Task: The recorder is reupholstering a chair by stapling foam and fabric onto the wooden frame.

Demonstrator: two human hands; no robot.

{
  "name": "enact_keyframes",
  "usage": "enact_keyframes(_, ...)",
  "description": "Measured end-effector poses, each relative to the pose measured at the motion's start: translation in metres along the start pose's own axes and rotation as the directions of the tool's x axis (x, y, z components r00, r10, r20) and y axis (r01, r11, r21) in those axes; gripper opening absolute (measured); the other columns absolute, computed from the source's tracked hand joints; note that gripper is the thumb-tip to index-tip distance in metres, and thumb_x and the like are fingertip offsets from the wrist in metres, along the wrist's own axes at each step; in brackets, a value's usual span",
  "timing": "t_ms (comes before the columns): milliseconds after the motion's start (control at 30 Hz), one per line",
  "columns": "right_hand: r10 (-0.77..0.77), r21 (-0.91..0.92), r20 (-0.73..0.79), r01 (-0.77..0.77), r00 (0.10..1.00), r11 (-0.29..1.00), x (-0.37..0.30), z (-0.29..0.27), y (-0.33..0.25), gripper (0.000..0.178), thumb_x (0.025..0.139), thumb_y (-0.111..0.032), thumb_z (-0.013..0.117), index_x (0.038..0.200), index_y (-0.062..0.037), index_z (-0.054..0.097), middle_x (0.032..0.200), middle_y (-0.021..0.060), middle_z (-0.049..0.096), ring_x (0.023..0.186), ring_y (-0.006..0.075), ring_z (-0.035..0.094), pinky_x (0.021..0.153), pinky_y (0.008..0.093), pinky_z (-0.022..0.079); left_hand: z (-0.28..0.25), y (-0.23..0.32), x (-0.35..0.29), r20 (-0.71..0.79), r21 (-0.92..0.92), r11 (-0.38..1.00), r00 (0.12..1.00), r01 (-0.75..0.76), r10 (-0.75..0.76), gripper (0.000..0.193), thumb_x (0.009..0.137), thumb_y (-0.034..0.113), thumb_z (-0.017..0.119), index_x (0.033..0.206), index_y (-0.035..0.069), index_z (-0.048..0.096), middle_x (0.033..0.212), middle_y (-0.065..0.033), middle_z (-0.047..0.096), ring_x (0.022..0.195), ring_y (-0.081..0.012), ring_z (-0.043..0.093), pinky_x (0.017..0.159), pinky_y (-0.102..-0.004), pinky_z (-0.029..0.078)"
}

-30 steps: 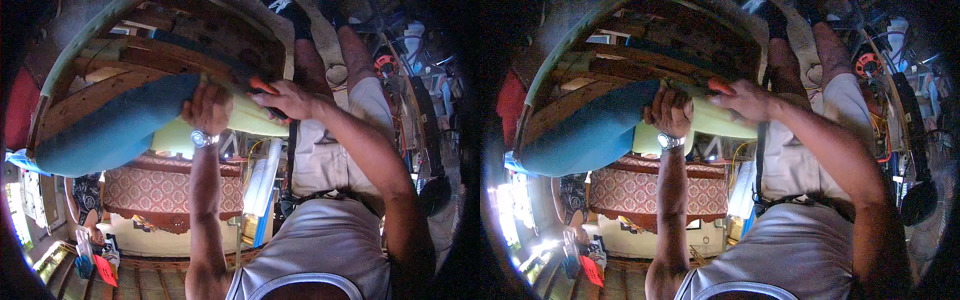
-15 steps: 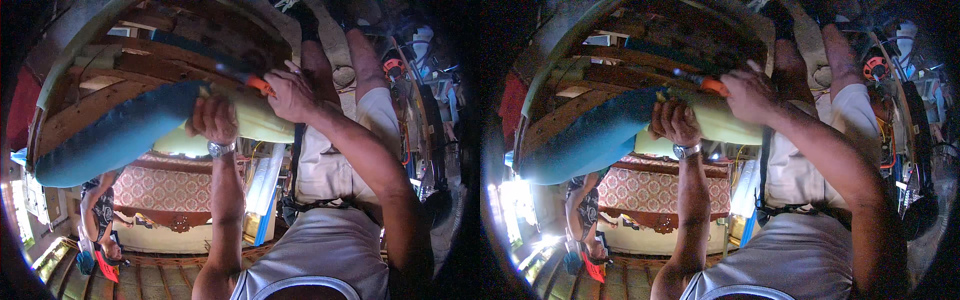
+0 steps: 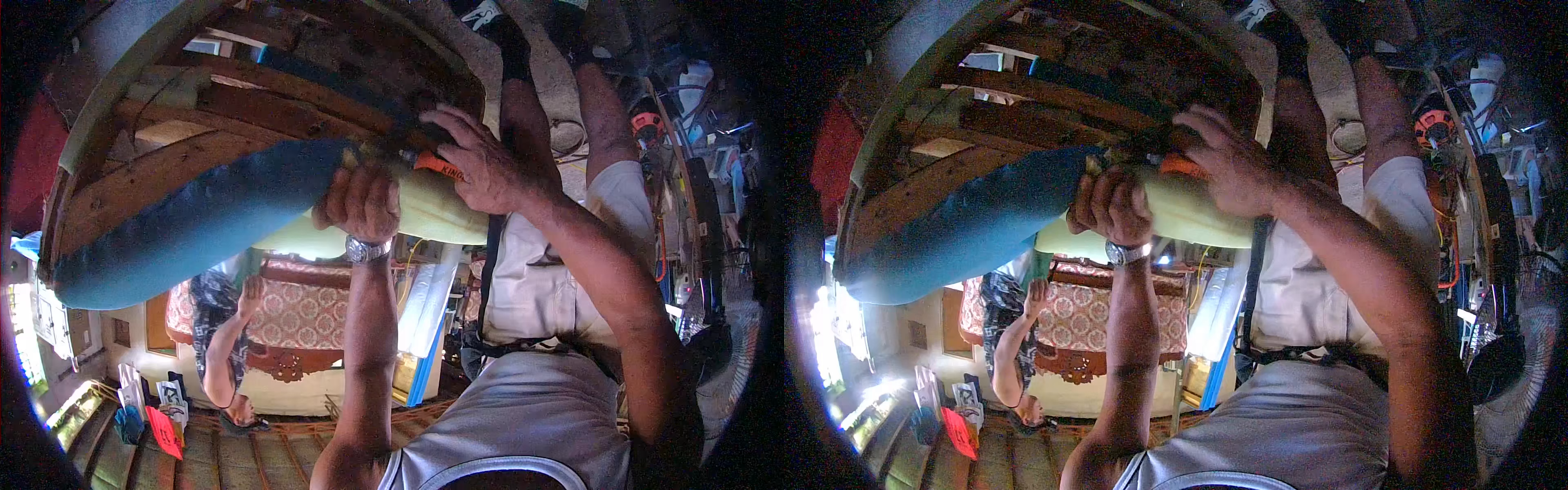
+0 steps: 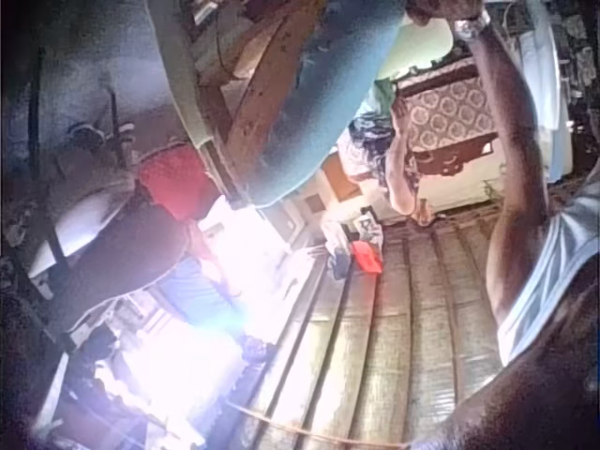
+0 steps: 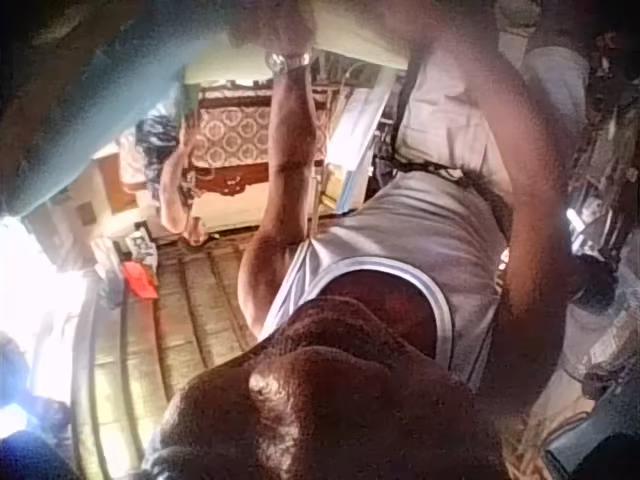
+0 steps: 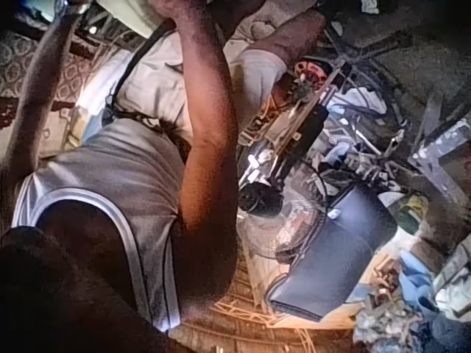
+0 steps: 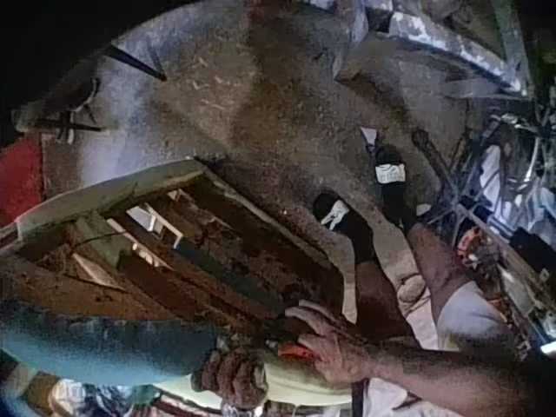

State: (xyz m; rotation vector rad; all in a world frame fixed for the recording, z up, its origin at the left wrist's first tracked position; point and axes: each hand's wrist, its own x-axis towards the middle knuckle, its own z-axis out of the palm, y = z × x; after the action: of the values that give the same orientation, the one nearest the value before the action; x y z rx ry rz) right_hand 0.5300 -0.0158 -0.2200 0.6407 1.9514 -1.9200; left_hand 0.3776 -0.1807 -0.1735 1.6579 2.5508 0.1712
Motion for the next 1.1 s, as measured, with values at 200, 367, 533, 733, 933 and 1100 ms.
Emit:
enact_keyframes(200,-0.111,-0.046,0.233,0.125,0.966,0.991,0.029,-0.033,0.004,0.052,0.066,0.0,0.067,0.118,-0.001,0.064,0.157,0.0154,0.026,0.15,0.0315,0.016,0.121,0.0439,0.025,-0.002,0.0,0.006,-0.021,0.043,0.998,0.999,-0.039,0.04,0.023,0.099,0.039,0.054,0.094,0.019,0.064,0.107,-0.0004,0.07,0.109,-0.0264,0.056,0.098,-0.048,0.031)
enact_keyframes(367,-0.098,0.009,0.385,0.103,0.918,0.995,0.043,-0.033,0.014,0.058,0.071,0.0,0.067,0.128,-0.0102,0.06,0.152,0.015,0.036,0.146,0.0306,0.028,0.117,0.0415,0.033,-0.002,-0.004,0.005,-0.041,0.035,0.998,0.998,-0.051,0.052,0.023,0.099,0.039,0.054,0.094,0.019,0.065,0.104,-0.0005,0.069,0.11,-0.0261,0.056,0.097,-0.047,0.031)
enact_keyframes(533,0.02,0.118,0.411,-0.075,0.912,0.99,0.057,-0.024,-0.005,0.061,0.075,-0.001,0.067,0.133,-0.0102,0.053,0.141,0.016,0.044,0.134,0.034,0.042,0.109,0.0436,0.038,-0.001,-0.009,0.009,-0.059,0.052,0.996,0.995,-0.074,0.077,0.021,0.097,0.037,0.056,0.093,0.019,0.066,0.102,-0.0005,0.07,0.111,-0.0261,0.056,0.097,-0.0464,0.03)
enact_keyframes(733,-0.107,-0.288,-0.032,0.093,0.994,0.953,0.061,-0.012,-0.015,0.064,0.075,-0.005,0.068,0.136,-0.0108,0.05,0.144,0.0164,0.041,0.135,0.0329,0.042,0.11,0.0508,0.034,0.0,-0.008,0.009,-0.042,0.074,0.995,0.997,-0.066,0.069,0.016,0.094,0.034,0.06,0.092,0.019,0.065,0.101,-0.0013,0.069,0.112,-0.0253,0.057,0.096,-0.0462,0.03)
enact_keyframes(933,-0.213,-0.318,0.02,0.209,0.977,0.925,0.079,-0.01,-0.002,0.051,0.081,-0.006,0.064,0.131,-0.0105,0.056,0.151,0.0132,0.037,0.146,0.0299,0.027,0.117,0.0502,0.024,0.0,-0.011,0.003,-0.05,0.041,0.999,0.998,-0.025,0.027,0.018,0.094,0.041,0.06,0.091,0.024,0.066,0.107,0.0073,0.069,0.114,-0.017,0.053,0.097,-0.0442,0.026)
enact_keyframes(1100,-0.41,-0.264,-0.138,0.366,0.901,0.892,0.091,0.002,0.01,0.038,0.089,-0.014,0.064,0.127,-0.0106,0.061,0.155,0.0101,0.032,0.15,0.0278,0.02,0.122,0.0495,0.015,0.003,-0.01,0.009,-0.047,0.045,0.993,0.993,-0.106,0.108,0.014,0.095,0.032,0.061,0.087,0.021,0.063,0.1,0.0014,0.069,0.107,-0.0238,0.056,0.097,-0.0451,0.032)
